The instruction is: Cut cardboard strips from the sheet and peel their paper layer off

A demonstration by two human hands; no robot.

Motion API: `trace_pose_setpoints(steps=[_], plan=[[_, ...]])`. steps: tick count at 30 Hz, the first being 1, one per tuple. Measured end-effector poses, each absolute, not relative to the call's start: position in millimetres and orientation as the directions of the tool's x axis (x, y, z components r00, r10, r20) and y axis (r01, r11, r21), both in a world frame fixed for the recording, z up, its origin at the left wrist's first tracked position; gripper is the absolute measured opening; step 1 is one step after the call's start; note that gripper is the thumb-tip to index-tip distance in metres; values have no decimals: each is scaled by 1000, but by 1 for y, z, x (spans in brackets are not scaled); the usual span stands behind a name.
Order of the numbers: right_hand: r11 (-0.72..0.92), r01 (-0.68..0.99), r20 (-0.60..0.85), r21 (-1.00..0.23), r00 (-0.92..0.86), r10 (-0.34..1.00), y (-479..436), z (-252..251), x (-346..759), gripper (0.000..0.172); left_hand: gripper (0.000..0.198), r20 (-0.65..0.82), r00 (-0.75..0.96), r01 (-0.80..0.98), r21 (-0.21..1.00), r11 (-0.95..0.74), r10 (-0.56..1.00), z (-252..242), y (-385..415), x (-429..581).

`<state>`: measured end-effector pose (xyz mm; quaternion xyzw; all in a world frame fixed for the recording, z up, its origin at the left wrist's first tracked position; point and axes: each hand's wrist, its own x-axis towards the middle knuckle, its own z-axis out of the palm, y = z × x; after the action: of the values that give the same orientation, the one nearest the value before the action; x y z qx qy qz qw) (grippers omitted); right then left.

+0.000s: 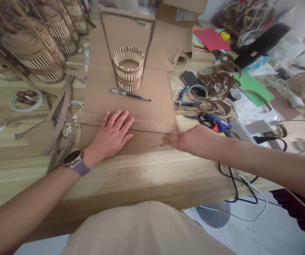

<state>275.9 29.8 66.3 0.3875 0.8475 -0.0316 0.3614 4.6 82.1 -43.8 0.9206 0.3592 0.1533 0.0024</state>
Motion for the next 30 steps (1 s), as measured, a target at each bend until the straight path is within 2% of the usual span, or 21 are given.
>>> trace_pose_setpoints(steps=[7,12,18,25,30], plan=[[690,685,-642,235,-423,639,29,62,287,54,52,269,691,664,132,-736,671,-43,82,5],[682,689,-637,244,-416,649,28,64,294,54,52,271,697,668,92,-738,664,-43,82,5],[677,692,-618,251,-424,662,25,61,309,46,52,267,700,666,93,-740,663,-43,82,4],[669,707,-619,230,-424,661,22,55,336,20,52,248,701,673,81,-735,669,-42,82,4],[661,720,-600,212,-438,669,20,51,349,22,51,263,703,674,49,-737,661,-42,81,4]])
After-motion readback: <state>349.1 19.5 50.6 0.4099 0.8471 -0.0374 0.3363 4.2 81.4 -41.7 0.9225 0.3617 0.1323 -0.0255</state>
